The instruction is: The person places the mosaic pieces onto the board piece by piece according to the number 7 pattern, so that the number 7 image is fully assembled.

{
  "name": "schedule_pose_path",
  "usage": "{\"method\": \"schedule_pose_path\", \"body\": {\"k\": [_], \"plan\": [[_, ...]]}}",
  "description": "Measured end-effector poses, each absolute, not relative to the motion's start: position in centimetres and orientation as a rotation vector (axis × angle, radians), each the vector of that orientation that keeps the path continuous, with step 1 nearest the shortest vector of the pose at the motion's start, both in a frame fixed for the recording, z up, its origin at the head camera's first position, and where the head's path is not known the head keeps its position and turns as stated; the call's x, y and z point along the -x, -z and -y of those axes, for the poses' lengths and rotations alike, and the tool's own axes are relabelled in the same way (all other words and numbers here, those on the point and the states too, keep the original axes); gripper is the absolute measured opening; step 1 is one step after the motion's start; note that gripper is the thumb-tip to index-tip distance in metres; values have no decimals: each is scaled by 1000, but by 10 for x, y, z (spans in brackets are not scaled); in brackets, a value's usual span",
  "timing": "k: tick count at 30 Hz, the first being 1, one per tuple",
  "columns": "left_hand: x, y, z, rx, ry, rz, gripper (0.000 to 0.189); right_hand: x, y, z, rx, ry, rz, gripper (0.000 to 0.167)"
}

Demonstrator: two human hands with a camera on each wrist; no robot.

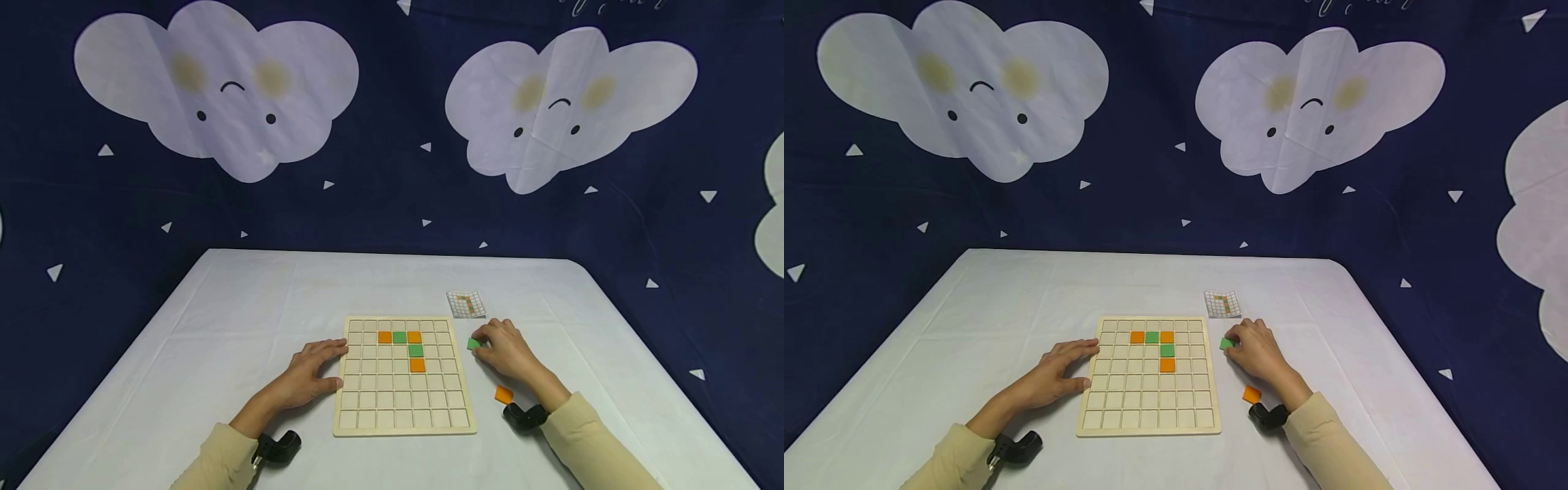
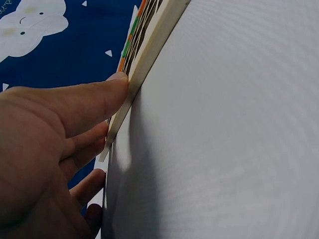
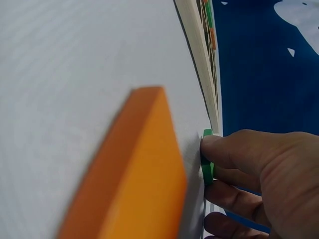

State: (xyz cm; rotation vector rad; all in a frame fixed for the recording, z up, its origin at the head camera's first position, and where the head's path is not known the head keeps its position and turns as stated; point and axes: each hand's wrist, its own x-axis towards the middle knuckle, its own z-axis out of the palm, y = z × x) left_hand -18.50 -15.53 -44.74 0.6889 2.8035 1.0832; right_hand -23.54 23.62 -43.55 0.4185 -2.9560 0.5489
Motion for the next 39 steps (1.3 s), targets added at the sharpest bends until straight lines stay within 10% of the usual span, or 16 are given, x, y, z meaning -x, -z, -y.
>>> {"method": "schedule_pose_path", "body": {"k": [39], "plan": [[187,450,157,-706,-1075,-2798,57,213,421,-214,-484,-653,2882,22]]}}
